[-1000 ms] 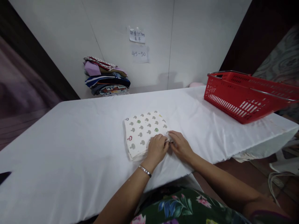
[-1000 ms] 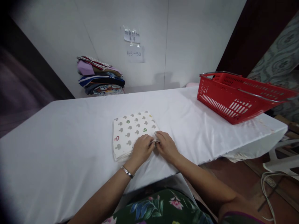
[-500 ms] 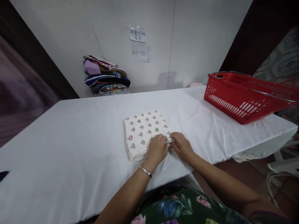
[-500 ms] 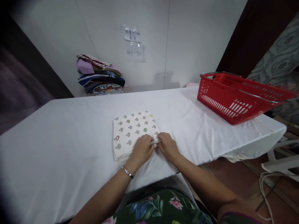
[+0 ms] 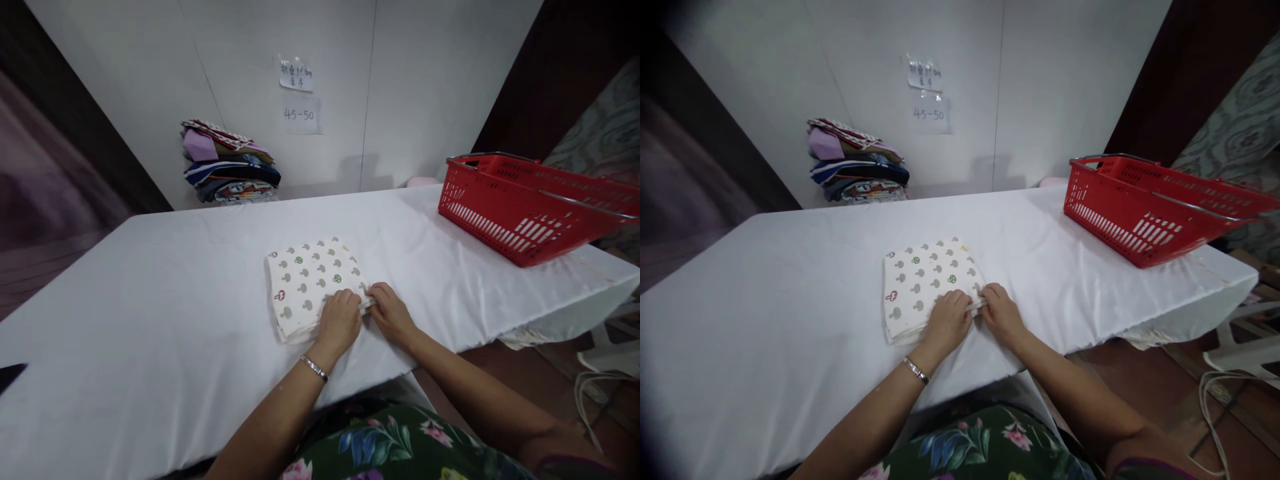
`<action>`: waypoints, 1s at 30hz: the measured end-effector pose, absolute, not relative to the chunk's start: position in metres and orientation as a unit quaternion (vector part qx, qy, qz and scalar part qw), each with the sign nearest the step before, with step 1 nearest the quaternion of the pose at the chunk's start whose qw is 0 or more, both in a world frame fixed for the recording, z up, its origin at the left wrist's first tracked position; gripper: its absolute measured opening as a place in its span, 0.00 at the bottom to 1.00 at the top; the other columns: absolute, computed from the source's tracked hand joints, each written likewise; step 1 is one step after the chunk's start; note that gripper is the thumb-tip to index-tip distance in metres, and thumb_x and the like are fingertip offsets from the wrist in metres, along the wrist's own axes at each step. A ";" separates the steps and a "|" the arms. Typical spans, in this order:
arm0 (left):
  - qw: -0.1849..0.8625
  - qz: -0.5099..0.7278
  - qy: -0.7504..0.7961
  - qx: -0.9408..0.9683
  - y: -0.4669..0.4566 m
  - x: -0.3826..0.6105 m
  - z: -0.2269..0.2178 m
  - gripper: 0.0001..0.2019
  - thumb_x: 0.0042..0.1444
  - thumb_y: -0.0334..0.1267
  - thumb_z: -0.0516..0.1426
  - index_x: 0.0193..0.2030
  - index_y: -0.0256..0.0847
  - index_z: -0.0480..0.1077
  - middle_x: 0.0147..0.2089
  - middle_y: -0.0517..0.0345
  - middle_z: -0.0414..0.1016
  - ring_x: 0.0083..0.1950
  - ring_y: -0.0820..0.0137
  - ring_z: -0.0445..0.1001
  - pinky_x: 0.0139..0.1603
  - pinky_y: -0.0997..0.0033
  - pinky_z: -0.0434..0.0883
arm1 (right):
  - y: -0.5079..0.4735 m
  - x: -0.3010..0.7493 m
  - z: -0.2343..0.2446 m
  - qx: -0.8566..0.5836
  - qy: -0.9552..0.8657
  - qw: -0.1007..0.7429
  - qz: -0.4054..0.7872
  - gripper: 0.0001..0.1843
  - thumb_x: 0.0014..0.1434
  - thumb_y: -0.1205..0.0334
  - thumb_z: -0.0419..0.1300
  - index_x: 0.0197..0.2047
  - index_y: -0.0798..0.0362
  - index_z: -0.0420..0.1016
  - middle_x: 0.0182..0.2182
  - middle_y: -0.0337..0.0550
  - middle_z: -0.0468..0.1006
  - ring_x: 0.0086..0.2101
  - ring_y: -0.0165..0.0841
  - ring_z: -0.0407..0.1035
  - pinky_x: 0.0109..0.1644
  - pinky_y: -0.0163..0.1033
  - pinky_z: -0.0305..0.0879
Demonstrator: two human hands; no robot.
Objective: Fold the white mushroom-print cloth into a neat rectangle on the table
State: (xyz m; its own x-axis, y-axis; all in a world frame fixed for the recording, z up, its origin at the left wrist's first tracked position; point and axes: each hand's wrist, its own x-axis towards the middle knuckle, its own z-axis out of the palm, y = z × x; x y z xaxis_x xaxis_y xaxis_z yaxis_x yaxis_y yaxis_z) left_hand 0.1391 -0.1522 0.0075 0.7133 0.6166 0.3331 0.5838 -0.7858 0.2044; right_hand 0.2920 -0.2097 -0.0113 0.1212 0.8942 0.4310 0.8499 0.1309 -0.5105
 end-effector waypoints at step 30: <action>0.060 0.250 0.396 0.881 -0.157 0.041 0.008 0.14 0.51 0.23 0.50 0.41 0.41 0.68 0.42 0.54 0.70 0.45 0.65 0.65 0.46 0.62 0.63 | -0.213 0.300 -0.013 -0.661 -0.666 0.341 0.063 0.17 0.54 0.70 0.49 0.46 0.49 0.66 0.46 0.44 0.69 0.46 0.38 0.65 0.47 0.44 0.65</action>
